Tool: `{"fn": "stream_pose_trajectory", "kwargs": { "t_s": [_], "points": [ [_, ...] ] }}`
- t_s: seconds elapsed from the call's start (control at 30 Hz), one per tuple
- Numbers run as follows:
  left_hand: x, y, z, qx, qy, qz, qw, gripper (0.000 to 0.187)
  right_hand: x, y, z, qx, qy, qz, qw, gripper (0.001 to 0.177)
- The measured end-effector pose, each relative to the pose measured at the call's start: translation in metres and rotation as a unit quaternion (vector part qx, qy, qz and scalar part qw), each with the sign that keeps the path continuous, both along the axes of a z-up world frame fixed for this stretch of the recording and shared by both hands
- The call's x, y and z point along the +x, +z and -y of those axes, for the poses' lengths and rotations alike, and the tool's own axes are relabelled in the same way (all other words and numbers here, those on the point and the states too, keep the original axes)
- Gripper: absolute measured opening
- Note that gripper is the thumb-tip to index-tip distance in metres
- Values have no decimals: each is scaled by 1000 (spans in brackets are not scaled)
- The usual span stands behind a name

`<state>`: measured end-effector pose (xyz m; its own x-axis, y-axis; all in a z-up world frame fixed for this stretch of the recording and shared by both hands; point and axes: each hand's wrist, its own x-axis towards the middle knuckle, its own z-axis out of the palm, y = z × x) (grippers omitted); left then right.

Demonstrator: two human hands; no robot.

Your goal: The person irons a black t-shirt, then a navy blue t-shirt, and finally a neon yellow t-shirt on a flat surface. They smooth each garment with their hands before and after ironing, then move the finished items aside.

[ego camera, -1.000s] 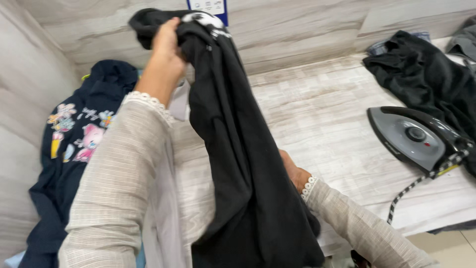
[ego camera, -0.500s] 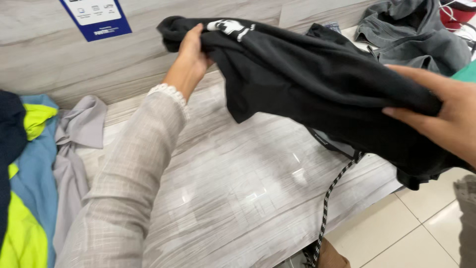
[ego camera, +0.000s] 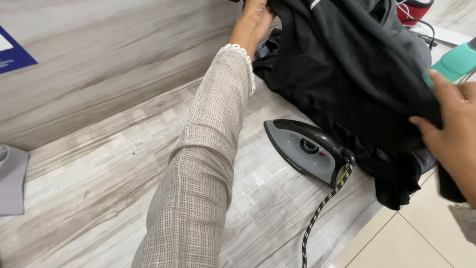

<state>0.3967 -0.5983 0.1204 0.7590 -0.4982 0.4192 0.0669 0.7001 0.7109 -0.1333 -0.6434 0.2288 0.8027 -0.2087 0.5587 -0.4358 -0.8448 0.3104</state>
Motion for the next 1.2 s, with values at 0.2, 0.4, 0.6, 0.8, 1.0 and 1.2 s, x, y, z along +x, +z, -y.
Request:
{"fn": "stream_pose_trajectory", "kwargs": {
  "t_s": [0.2,0.4,0.6,0.8,1.0,1.2],
  "points": [
    [-31,-33,-127,246,127,-151,949,93,37,-21,-81,164,247,-29,955,58],
    [-131,-32,-358,518,202,-36,830,85,72,-64,-178,240,476,-176,828,47],
    [-282,19,-588,780,213,42,587,52,87,-110,-275,136,600,-367,698,46],
    [-421,59,-712,749,344,200,530,43,113,-153,-354,130,646,-353,665,71],
    [-489,54,-747,751,534,320,221,51,125,-187,-406,230,578,-255,740,63],
    [-502,28,-750,789,541,229,180,62,105,-196,-398,278,518,-228,776,56]
  ]
}}
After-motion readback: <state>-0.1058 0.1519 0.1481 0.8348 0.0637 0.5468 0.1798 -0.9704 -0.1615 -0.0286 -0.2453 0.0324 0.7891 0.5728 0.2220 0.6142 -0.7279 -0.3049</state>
